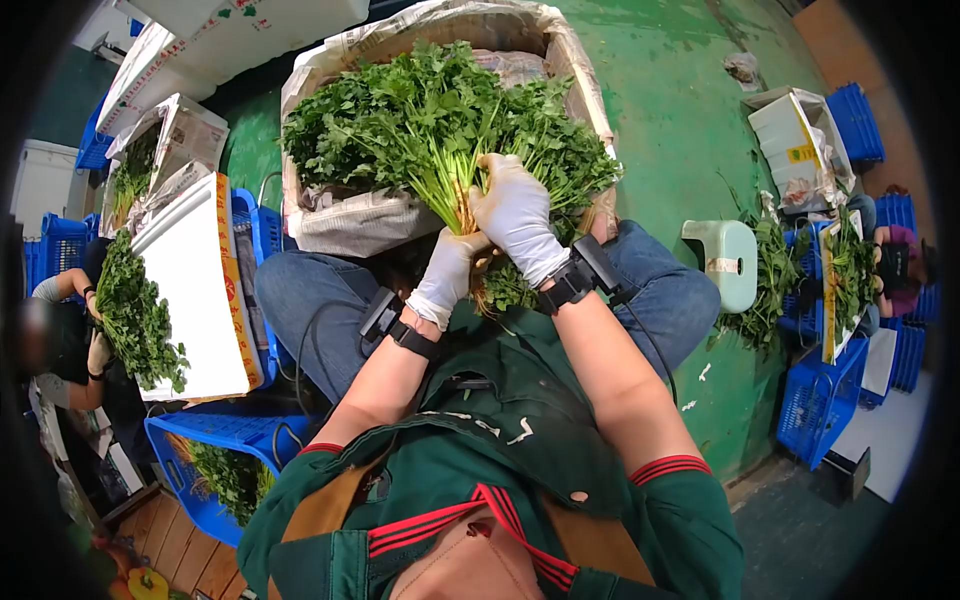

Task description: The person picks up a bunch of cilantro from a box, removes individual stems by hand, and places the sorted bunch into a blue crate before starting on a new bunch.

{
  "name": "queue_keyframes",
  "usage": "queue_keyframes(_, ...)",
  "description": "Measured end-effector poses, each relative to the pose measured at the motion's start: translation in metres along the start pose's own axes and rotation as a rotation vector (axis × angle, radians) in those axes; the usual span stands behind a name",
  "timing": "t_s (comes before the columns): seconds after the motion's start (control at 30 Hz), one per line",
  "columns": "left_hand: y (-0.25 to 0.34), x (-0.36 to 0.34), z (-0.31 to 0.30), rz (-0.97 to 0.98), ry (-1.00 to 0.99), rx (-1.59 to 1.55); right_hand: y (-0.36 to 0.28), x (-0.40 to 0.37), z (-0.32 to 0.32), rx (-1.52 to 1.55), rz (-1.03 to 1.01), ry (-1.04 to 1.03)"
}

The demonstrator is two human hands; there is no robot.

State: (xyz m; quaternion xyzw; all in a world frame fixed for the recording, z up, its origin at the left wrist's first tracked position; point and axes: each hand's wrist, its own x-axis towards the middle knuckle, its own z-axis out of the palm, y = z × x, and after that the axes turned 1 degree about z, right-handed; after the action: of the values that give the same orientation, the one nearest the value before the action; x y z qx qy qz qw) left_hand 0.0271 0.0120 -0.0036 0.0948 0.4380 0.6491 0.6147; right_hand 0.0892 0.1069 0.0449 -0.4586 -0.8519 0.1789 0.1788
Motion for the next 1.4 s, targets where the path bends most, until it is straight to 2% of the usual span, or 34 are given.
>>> queue_keyframes(0.07, -0.002, 0.001, -0.001, 0.026, 0.025, -0.007, 0.003, 0.001, 0.005, -0.085, 0.040, -0.072)
queue_keyframes(0.23, 0.007, -0.001, 0.003, 0.002, 0.016, 0.052, 0.003, 0.006, 0.007, -0.180, 0.061, -0.053)
queue_keyframes(0.37, 0.013, -0.003, 0.005, -0.010, -0.012, 0.002, 0.007, 0.005, 0.011, -0.054, 0.065, 0.059)
queue_keyframes(0.43, 0.017, -0.005, 0.008, -0.044, 0.042, -0.068, 0.012, 0.002, 0.010, 0.040, 0.079, 0.108)
queue_keyframes(0.5, 0.016, -0.005, 0.006, -0.056, 0.021, -0.067, 0.014, -0.003, 0.010, 0.054, 0.020, 0.180)
queue_keyframes(0.6, 0.015, -0.004, 0.003, -0.062, 0.003, -0.038, 0.013, -0.005, 0.006, -0.204, -0.266, 0.253)
queue_keyframes(0.73, 0.013, -0.002, 0.003, -0.064, 0.063, -0.039, 0.013, -0.012, 0.005, -0.189, -0.262, 0.218)
queue_keyframes(0.8, 0.013, 0.000, -0.002, -0.068, 0.027, -0.051, 0.014, -0.019, 0.006, 0.057, -0.166, 0.067)
queue_keyframes(0.83, 0.015, 0.000, -0.002, -0.072, -0.009, -0.064, 0.017, -0.021, 0.006, 0.056, -0.164, 0.067)
queue_keyframes(0.9, 0.017, -0.001, -0.001, -0.097, -0.020, -0.059, 0.024, -0.022, 0.005, 0.219, 0.057, -0.128)
queue_keyframes(1.0, 0.021, -0.003, 0.007, -0.104, 0.078, -0.047, 0.029, -0.026, -0.013, 0.408, 0.100, -0.119)
queue_keyframes(1.07, 0.023, 0.000, -0.004, -0.146, 0.003, -0.111, 0.030, -0.032, -0.034, 0.590, 0.133, -0.057)
queue_keyframes(1.1, 0.022, 0.001, -0.010, -0.188, -0.071, -0.175, 0.042, -0.038, -0.034, 0.745, 0.190, -0.078)
queue_keyframes(1.17, 0.023, 0.000, -0.009, -0.181, -0.057, -0.194, 0.033, -0.057, -0.060, 0.985, 0.443, -0.123)
queue_keyframes(1.23, 0.022, 0.002, -0.009, -0.188, -0.064, -0.182, 0.058, -0.080, -0.052, 0.950, 0.425, -0.159)
queue_keyframes(1.3, 0.023, 0.002, -0.008, -0.192, -0.071, -0.165, 0.083, -0.100, -0.036, 0.229, 0.019, -0.516)
queue_keyframes(1.37, 0.024, 0.002, -0.008, -0.184, -0.107, -0.177, 0.065, -0.100, -0.040, -0.124, 0.102, -0.921)
queue_keyframes(1.4, 0.025, 0.001, -0.007, -0.205, -0.083, -0.180, 0.056, -0.094, -0.043, 0.142, 0.406, -0.987)
